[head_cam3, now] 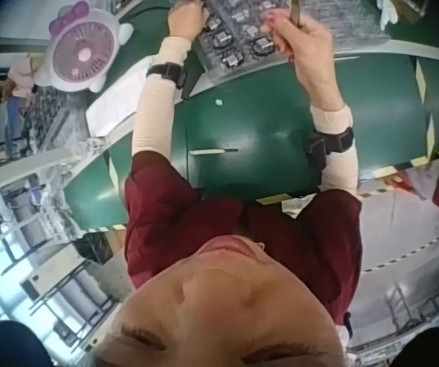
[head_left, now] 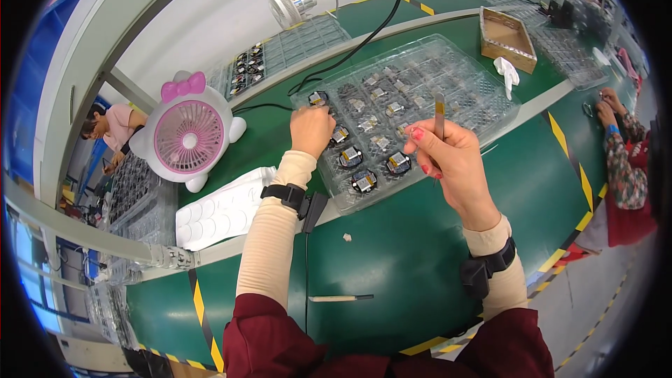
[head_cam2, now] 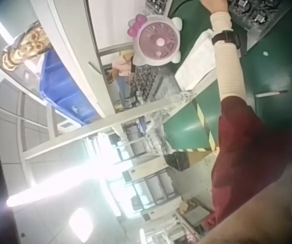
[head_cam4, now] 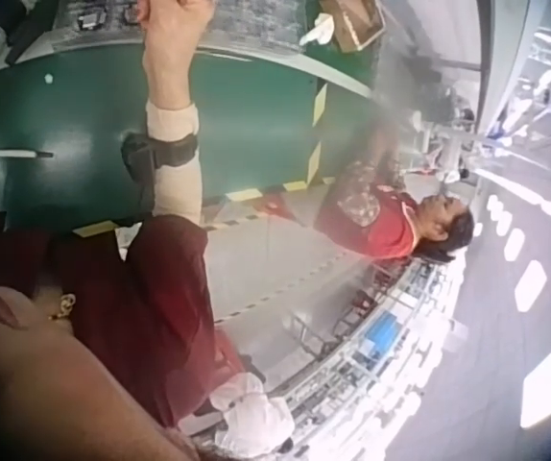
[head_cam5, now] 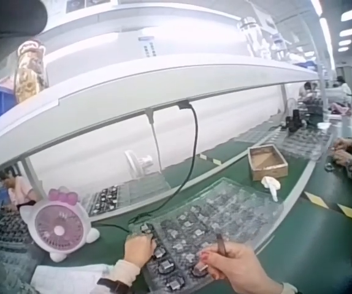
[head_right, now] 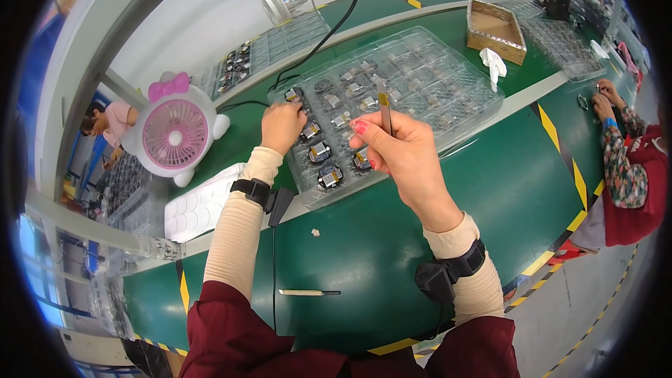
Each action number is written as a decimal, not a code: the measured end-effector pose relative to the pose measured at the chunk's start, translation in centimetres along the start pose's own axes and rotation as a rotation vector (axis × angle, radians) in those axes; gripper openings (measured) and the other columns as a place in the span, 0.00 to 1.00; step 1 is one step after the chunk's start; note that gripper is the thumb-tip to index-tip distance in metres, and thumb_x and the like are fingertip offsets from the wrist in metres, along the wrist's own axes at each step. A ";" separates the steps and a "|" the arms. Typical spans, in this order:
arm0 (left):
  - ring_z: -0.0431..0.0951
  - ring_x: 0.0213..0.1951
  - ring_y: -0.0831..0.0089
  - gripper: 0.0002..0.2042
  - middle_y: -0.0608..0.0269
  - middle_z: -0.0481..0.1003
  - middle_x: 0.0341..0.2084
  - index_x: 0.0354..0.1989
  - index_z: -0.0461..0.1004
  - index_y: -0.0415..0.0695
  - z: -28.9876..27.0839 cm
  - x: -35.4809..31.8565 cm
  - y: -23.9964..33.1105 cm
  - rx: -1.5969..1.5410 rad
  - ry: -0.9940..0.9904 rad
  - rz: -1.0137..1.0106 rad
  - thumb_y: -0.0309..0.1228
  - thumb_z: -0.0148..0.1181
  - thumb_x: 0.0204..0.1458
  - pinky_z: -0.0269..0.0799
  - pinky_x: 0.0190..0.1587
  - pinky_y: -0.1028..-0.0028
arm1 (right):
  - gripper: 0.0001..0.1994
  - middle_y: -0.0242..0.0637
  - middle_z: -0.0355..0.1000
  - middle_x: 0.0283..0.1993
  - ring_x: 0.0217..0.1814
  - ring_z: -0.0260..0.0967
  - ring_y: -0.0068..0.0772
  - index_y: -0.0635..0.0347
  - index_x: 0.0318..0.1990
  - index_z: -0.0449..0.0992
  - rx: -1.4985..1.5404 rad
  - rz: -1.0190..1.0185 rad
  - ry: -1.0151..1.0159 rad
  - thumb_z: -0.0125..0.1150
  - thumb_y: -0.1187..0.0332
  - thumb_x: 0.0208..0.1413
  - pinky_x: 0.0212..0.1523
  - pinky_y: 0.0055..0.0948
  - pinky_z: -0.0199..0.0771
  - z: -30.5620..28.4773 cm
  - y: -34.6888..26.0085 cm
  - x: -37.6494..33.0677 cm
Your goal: The person picks up a watch component from a tray, uses tweezers to peel a small piece of tape from it, and then presses the component back into the tray. They repeat this process by picking up another component, peeling tape with the tweezers, and returning it to the tray.
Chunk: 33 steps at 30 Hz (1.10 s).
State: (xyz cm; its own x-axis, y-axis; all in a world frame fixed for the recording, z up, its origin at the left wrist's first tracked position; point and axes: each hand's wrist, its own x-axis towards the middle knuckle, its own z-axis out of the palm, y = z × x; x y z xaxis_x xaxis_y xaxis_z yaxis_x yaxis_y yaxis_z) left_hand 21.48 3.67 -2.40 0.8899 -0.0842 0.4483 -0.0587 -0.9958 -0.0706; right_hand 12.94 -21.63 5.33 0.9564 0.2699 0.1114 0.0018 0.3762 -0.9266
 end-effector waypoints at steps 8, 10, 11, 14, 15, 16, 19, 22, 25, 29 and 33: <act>0.75 0.35 0.58 0.11 0.56 0.72 0.32 0.40 0.67 0.35 -7.6 -1.6 -0.4 -1.711 -0.111 -0.646 0.28 0.44 0.51 0.74 0.37 0.69 | 0.06 0.32 0.69 0.24 0.16 0.54 0.12 0.65 0.35 0.72 -0.003 0.023 -0.024 0.52 0.72 0.52 0.14 0.12 0.48 0.0 0.4 -0.3; 0.74 0.37 0.59 0.12 0.56 0.71 0.33 0.43 0.64 0.34 -9.4 -4.1 0.4 -1.996 -0.226 -0.685 0.25 0.43 0.52 0.74 0.39 0.71 | 0.06 0.32 0.69 0.24 0.16 0.55 0.12 0.65 0.35 0.72 -0.017 0.029 -0.031 0.53 0.72 0.52 0.14 0.12 0.48 0.0 0.7 -0.4; 0.74 0.39 0.60 0.13 0.57 0.70 0.34 0.46 0.60 0.33 -10.3 -5.6 0.9 -2.285 -0.351 -0.706 0.23 0.42 0.52 0.74 0.41 0.73 | 0.06 0.32 0.69 0.24 0.16 0.55 0.12 0.65 0.35 0.72 -0.016 0.040 -0.038 0.53 0.72 0.52 0.14 0.12 0.48 0.2 0.9 -0.5; 0.73 0.40 0.63 0.14 0.56 0.70 0.35 0.47 0.59 0.34 -13.6 -9.6 3.2 -2.196 -0.338 -0.687 0.20 0.44 0.51 0.73 0.42 0.73 | 0.07 0.31 0.70 0.25 0.18 0.56 0.11 0.64 0.36 0.73 -0.089 0.054 -0.095 0.53 0.73 0.51 0.15 0.12 0.50 1.1 1.1 -0.9; 0.73 0.40 0.64 0.15 0.56 0.69 0.36 0.48 0.59 0.34 -14.2 -10.8 3.6 -2.152 -0.334 -0.667 0.19 0.44 0.50 0.72 0.43 0.73 | 0.07 0.31 0.70 0.25 0.18 0.56 0.11 0.64 0.36 0.73 -0.092 0.063 -0.107 0.53 0.73 0.51 0.15 0.12 0.50 1.6 1.4 -1.2; 0.73 0.40 0.64 0.15 0.56 0.69 0.36 0.48 0.59 0.34 -14.3 -12.0 3.8 -2.155 -0.321 -0.680 0.19 0.44 0.50 0.72 0.43 0.73 | 0.07 0.30 0.69 0.25 0.18 0.56 0.11 0.64 0.36 0.73 -0.119 0.059 -0.149 0.54 0.73 0.51 0.16 0.12 0.50 2.1 1.7 -1.4; 0.72 0.39 0.69 0.17 0.59 0.68 0.38 0.49 0.61 0.37 -14.6 -14.7 4.4 -1.854 -0.320 -0.553 0.17 0.46 0.48 0.71 0.44 0.74 | 0.07 0.29 0.69 0.24 0.19 0.56 0.10 0.63 0.36 0.74 -0.178 0.055 -0.241 0.54 0.73 0.50 0.17 0.12 0.51 3.3 2.5 -2.2; 0.72 0.37 0.72 0.18 0.60 0.68 0.38 0.50 0.61 0.38 -15.5 -16.1 4.9 -1.718 -0.252 -0.480 0.17 0.46 0.48 0.72 0.43 0.74 | 0.07 0.26 0.68 0.23 0.20 0.56 0.10 0.62 0.36 0.75 -0.329 0.033 -0.340 0.55 0.72 0.49 0.18 0.12 0.51 4.1 2.9 -2.9; 0.71 0.37 0.74 0.18 0.62 0.68 0.37 0.51 0.61 0.38 -15.6 -16.9 5.2 -1.721 -0.191 -0.474 0.17 0.45 0.49 0.72 0.41 0.73 | 0.07 0.25 0.66 0.22 0.20 0.56 0.11 0.63 0.36 0.75 -0.337 0.053 -0.357 0.56 0.72 0.49 0.18 0.13 0.52 4.9 3.1 -3.6; 0.71 0.36 0.76 0.18 0.63 0.69 0.36 0.50 0.62 0.37 -15.8 -17.1 5.4 -1.895 -0.136 -0.549 0.17 0.45 0.49 0.72 0.38 0.73 | 0.08 0.24 0.64 0.19 0.20 0.55 0.11 0.63 0.35 0.75 -0.336 0.091 -0.399 0.56 0.71 0.49 0.18 0.13 0.52 5.4 3.3 -4.4; 0.71 0.33 0.77 0.17 0.62 0.68 0.34 0.49 0.63 0.36 -16.1 -17.2 5.3 -1.926 -0.140 -0.586 0.17 0.46 0.48 0.73 0.37 0.74 | 0.07 0.24 0.62 0.18 0.19 0.54 0.11 0.64 0.32 0.74 -0.365 0.064 -0.426 0.57 0.70 0.49 0.18 0.13 0.52 5.8 4.1 -5.0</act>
State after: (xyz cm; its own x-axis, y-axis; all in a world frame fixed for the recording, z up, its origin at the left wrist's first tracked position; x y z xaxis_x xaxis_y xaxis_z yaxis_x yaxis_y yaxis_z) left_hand -1.43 -0.79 3.80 0.9939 0.1099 -0.0064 -0.0342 0.3633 0.9311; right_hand 6.48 -16.33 3.03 0.7560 0.6443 0.1159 0.1207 0.0367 -0.9920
